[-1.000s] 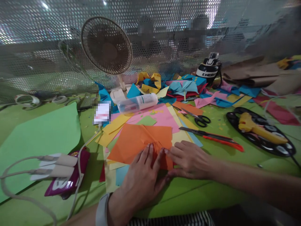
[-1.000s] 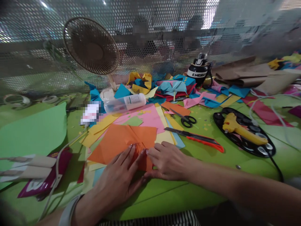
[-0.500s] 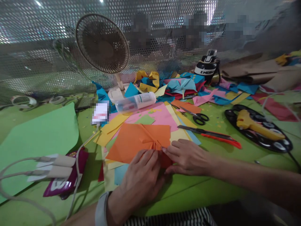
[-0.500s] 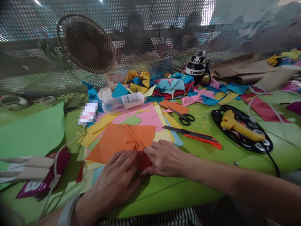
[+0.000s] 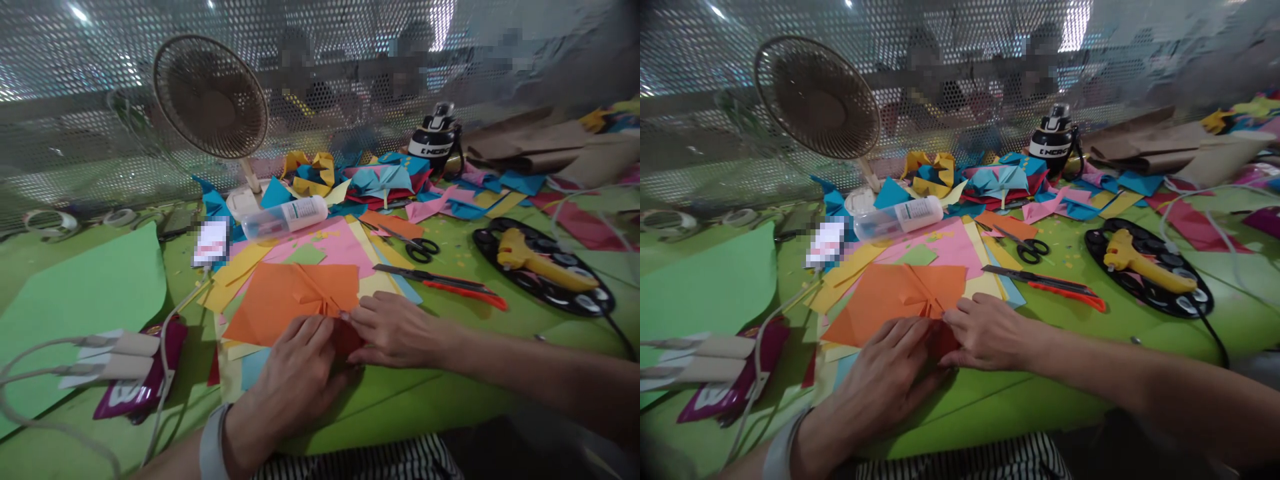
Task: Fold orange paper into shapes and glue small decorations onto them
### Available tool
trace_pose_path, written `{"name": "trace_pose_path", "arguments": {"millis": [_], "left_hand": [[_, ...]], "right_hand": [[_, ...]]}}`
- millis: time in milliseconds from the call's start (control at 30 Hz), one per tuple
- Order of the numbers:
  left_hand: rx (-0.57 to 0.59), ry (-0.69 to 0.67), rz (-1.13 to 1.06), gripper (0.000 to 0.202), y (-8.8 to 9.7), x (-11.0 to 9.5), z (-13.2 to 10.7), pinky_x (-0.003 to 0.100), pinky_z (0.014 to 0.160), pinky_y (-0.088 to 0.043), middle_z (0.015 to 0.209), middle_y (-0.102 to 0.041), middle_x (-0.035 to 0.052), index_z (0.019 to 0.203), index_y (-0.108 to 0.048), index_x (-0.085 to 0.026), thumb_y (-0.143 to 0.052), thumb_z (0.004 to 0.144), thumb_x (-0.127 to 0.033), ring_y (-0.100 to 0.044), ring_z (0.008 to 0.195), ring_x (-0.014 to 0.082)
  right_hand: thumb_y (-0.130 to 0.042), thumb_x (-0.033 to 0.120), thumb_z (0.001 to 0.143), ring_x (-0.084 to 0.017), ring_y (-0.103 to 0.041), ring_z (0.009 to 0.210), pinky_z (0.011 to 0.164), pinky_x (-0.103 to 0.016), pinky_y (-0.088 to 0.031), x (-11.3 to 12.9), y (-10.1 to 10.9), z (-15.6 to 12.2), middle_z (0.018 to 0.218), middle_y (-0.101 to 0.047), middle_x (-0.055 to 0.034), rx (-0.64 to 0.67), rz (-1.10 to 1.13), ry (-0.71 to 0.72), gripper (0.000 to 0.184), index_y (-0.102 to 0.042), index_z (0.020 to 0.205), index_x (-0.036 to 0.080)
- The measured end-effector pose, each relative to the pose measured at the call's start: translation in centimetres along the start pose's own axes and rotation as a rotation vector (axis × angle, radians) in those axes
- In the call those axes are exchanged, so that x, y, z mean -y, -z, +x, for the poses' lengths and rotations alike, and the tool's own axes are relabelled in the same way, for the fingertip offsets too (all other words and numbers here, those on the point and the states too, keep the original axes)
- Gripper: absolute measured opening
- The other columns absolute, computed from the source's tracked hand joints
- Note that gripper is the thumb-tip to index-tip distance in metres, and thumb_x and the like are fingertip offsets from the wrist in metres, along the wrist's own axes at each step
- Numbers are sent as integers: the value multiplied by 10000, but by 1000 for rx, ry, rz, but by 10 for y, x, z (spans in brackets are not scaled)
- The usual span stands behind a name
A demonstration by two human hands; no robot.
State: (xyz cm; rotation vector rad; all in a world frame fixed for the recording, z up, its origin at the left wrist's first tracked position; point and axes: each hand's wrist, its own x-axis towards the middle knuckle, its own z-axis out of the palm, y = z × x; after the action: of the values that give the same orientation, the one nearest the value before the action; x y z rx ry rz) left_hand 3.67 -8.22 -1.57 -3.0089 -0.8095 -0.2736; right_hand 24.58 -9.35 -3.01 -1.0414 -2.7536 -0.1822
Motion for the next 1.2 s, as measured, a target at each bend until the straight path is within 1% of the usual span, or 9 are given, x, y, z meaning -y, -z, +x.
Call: {"name": "trace_pose_path", "arguments": {"millis": [133, 333, 567, 700, 800, 867, 1000, 1100, 1200], "left_hand": [[24, -26, -2, 383, 1, 2, 1, 430, 850, -456, 1043, -602, 106, 1017, -612, -130, -503, 879, -470, -539, 952, 269], [96, -23, -20, 465, 8, 5, -1, 435, 829, -459, 1015, -589, 105, 985, -624, -136, -483, 856, -560, -527, 926, 274], [158, -64, -37, 507, 15, 12, 1, 449, 856, -436, 1055, -560, 106, 995, -632, -153, -455, 847, -605, -502, 952, 277], [157, -85, -45, 475, 19, 14, 3, 441, 847, -442, 1036, -558, 100, 1028, -621, -165, -479, 845, -580, -507, 943, 269], [165, -93, -41, 453, 22, 14, 3, 437, 866, -442, 1018, -568, 98, 1071, -606, -177, -502, 843, -555, -520, 953, 263], [155, -97, -33, 439, 23, 13, 2, 438, 889, -437, 1040, -574, 99, 1096, -597, -187, -517, 842, -535, -520, 983, 265], [122, -108, -10, 396, 25, 10, -5, 458, 938, -418, 1097, -579, 117, 1045, -617, -170, -548, 831, -497, -507, 1053, 286], [119, -107, 8, 386, 33, 8, -12, 462, 964, -397, 1135, -581, 125, 984, -636, -159, -532, 838, -501, -501, 1087, 296], [117, -120, -17, 399, 43, 9, -18, 450, 967, -394, 1173, -582, 112, 1056, -622, -177, -506, 855, -502, -506, 1099, 283]], "right_hand": [[-343, 547, 932, -196, -514, 760, 611, -351, -378, 1, -2, -1, 872, -591, -84, 18, 0, -9, 504, -620, 917, 126], [-335, 553, 932, -205, -529, 781, 629, -354, -400, -1, -2, -1, 884, -600, -94, -3, 42, -35, 533, -593, 1039, 98], [-332, 552, 934, -191, -510, 770, 624, -335, -389, -3, -5, -1, 850, -582, -87, -37, 16, -7, 519, -601, 983, 112], [-325, 544, 940, -186, -506, 760, 622, -333, -384, -3, -5, -1, 845, -574, -78, -34, 5, -2, 505, -604, 945, 123], [-322, 546, 940, -188, -508, 757, 613, -331, -381, -3, -5, -1, 841, -570, -75, -36, 0, -2, 510, -600, 950, 118], [-326, 549, 937, -190, -508, 757, 607, -326, -377, -2, -5, -2, 834, -569, -78, -41, 2, -9, 514, -597, 966, 114], [-329, 541, 940, -190, -508, 765, 608, -322, -374, -2, -5, -2, 856, -579, -83, -40, 5, -5, 509, -601, 995, 114], [-328, 536, 943, -191, -505, 766, 609, -322, -369, -2, -5, -3, 868, -584, -82, -23, 2, -2, 507, -610, 991, 117], [-343, 518, 946, -195, -502, 781, 614, -324, -365, -2, -4, -3, 887, -586, -88, -12, 14, 8, 487, -615, 999, 118]]}}
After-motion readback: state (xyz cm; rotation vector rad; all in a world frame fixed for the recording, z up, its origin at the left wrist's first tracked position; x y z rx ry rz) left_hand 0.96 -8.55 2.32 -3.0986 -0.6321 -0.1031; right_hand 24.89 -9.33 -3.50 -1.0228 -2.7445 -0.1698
